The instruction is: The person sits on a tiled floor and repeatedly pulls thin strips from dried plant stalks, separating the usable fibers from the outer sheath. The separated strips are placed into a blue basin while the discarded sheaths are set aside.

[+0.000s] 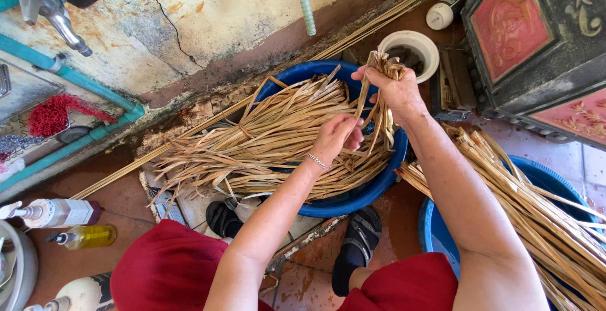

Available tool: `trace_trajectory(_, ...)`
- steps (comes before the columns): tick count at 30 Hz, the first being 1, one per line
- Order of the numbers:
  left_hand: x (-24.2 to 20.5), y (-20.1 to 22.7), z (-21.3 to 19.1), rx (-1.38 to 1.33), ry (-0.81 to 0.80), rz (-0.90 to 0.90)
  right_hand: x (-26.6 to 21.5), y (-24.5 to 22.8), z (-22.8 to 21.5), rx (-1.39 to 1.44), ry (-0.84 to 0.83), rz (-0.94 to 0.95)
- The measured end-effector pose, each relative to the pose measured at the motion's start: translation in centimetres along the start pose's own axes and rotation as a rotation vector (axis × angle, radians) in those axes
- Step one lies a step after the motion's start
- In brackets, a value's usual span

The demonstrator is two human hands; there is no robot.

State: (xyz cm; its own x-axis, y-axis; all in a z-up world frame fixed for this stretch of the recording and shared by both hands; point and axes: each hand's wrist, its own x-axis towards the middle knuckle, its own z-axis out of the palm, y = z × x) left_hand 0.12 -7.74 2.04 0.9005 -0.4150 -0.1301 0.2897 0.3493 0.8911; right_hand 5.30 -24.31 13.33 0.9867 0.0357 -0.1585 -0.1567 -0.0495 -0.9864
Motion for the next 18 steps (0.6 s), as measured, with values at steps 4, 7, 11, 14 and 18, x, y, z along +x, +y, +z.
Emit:
trace_trajectory(4, 3.1, 2.3, 1.1, 0.041, -0.013, 0.134, -1.3, -1.4, 0.2, 0.128, -0.085, 0.102)
trace_trajectory(7, 6.4, 3.0, 1.9, 0.179, 0.043, 0.198, -1.6, -1.7, 0.2, 0.213, -0.146, 0.045)
trace_trajectory(11, 8.8, 3.1, 2.6, 0.282, 0.050, 0.127, 0.4, -0.4, -0.1, 0.337, 0.147, 0.020)
trace_trajectory(14, 8.7, 3.0, 3.8, 0.268, -0.004, 0.027, 3.1, 0.4, -2.0, 0.393, 0.302, -0.068)
trace_trajectory(18, 7.6, 2.4, 5.9, 0.239, -0.031, -0.016, 5.8, 1.7, -4.9, 0.409, 0.518, -0.051)
